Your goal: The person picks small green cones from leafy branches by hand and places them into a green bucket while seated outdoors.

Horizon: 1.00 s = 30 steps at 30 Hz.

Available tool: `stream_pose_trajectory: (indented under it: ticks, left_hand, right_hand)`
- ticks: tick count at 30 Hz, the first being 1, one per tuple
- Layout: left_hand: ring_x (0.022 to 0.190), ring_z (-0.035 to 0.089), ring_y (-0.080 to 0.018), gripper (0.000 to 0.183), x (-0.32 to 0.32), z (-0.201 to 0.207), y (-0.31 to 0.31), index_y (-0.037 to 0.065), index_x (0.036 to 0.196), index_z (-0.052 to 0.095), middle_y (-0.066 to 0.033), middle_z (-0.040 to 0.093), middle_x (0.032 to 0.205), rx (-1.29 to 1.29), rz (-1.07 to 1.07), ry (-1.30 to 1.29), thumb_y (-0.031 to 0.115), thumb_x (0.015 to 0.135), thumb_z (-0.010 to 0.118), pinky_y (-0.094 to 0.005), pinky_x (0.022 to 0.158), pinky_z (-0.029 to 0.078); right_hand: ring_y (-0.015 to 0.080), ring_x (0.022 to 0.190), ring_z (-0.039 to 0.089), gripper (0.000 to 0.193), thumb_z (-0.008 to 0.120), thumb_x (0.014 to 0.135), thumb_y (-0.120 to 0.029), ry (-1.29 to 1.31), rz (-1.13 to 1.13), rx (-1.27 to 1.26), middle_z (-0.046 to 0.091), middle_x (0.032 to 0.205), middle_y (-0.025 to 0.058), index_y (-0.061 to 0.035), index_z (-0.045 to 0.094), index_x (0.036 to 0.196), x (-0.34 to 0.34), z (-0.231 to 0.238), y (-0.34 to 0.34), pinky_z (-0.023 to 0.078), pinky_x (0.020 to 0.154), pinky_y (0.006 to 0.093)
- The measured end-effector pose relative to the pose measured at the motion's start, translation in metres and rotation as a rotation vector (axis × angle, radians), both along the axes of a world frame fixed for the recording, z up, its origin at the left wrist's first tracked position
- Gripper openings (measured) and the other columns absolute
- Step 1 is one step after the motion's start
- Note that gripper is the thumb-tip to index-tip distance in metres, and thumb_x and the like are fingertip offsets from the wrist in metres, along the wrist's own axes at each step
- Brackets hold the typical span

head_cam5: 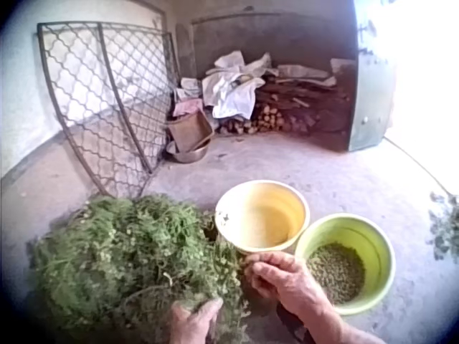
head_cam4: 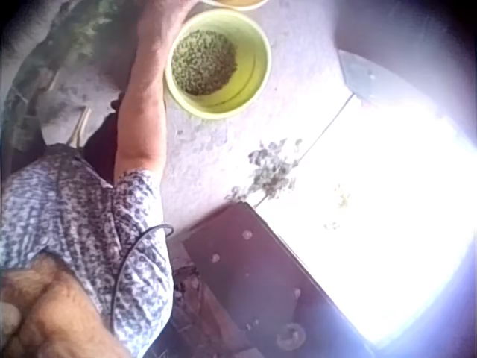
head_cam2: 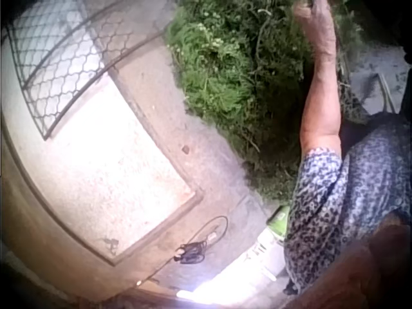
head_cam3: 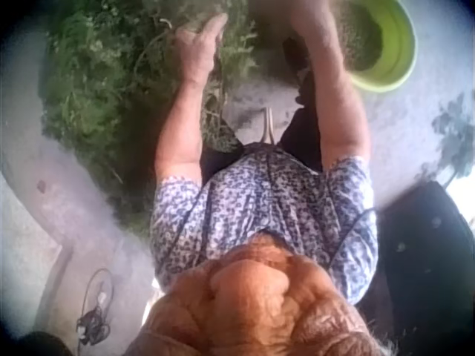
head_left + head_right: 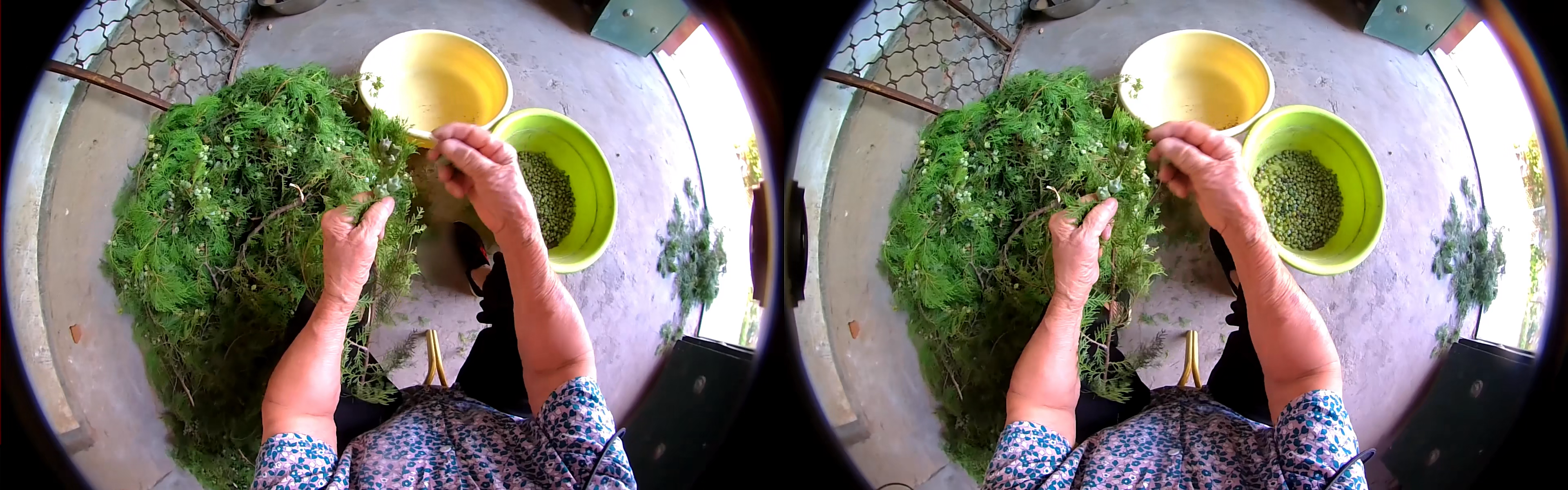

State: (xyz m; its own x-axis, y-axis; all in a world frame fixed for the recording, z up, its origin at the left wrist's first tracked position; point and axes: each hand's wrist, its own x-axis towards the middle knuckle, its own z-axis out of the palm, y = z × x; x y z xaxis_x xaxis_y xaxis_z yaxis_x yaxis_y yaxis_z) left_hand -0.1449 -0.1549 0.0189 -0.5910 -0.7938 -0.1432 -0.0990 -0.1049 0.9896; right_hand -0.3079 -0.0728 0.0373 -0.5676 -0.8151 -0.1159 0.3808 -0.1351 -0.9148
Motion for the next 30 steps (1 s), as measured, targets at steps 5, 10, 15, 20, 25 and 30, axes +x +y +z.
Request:
stream_pose_trajectory:
  ticks: [5, 10, 15, 20, 25, 30]
  left_hand:
    - [0.051, 0.04, -0.0024, 0.013, -0.002, -0.007, 0.0, 0.0, 0.087, 0.066, 0.004, 0.053, 0.056, -0.199, -0.032, 0.0, 0.01, 0.08, 0.061, -0.0219, 0.044, 0.031]
    - [0.051, 0.042, -0.0055, 0.011, -0.001, -0.012, -0.003, -0.002, 0.085, 0.064, -0.0003, 0.053, 0.054, -0.29, -0.088, -0.071, 0.007, 0.078, 0.06, -0.0254, 0.046, 0.036]
    - [0.051, 0.041, -0.006, 0.012, 0.0, -0.012, -0.002, -0.001, 0.08, 0.064, 0.0014, 0.052, 0.055, -0.344, -0.153, -0.075, 0.011, 0.078, 0.064, -0.0253, 0.046, 0.034]
    - [0.052, 0.037, -0.0038, 0.015, 0.001, 0.004, 0.001, 0.004, 0.069, 0.062, 0.0076, 0.048, 0.058, 0.066, -0.067, 0.101, 0.016, 0.079, 0.067, -0.0211, 0.048, 0.027]
    - [0.046, 0.039, -0.0039, 0.015, -0.002, -0.005, 0.003, 0.008, 0.07, 0.06, 0.0062, 0.048, 0.055, 0.262, 0.06, 0.222, 0.016, 0.075, 0.071, -0.0189, 0.043, 0.028]
    - [0.046, 0.044, -0.0056, 0.018, 0.003, -0.011, -0.006, 0.005, 0.08, 0.057, 0.0021, 0.051, 0.06, 0.489, 0.041, 0.417, 0.014, 0.074, 0.071, -0.0199, 0.039, 0.032]
  right_hand:
    - [0.0162, 0.074, 0.055, 0.028, 0.072, 0.067, -0.007, 0.863, 0.173, 0.024, 0.056, 0.075, 0.0041, -0.0041, 0.064, 0.093, 0.016, -0.001, -0.004, 0.045, 0.067, 0.029]
    - [0.0215, 0.075, 0.055, 0.029, 0.072, 0.064, -0.005, 0.949, 0.163, -0.011, 0.055, 0.079, 0.0082, -0.0066, 0.065, 0.092, 0.021, -0.015, -0.011, 0.045, 0.066, 0.0308]
    - [0.017, 0.063, 0.054, 0.017, 0.068, 0.073, -0.009, 0.839, 0.142, -0.04, 0.055, 0.069, 0.0054, -0.0031, 0.064, 0.088, 0.019, -0.024, -0.01, 0.045, 0.057, 0.0283]
    - [0.0068, 0.049, 0.043, 0.012, 0.063, 0.081, -0.016, -0.227, 0.255, 0.13, 0.051, 0.061, -0.0027, -0.0041, 0.062, 0.084, 0.032, -0.012, -0.008, 0.034, 0.045, 0.0207]
    - [0.0072, 0.052, 0.043, 0.012, 0.059, 0.085, -0.016, -0.517, 0.209, -0.089, 0.051, 0.065, -0.0017, -0.0035, 0.059, 0.086, 0.028, -0.013, -0.004, 0.035, 0.046, 0.0198]
    - [0.0078, 0.059, 0.05, 0.009, 0.058, 0.086, -0.015, -0.509, 0.113, -0.119, 0.057, 0.077, 0.0008, -0.0062, 0.058, 0.087, 0.007, -0.022, 0.006, 0.038, 0.048, 0.019]
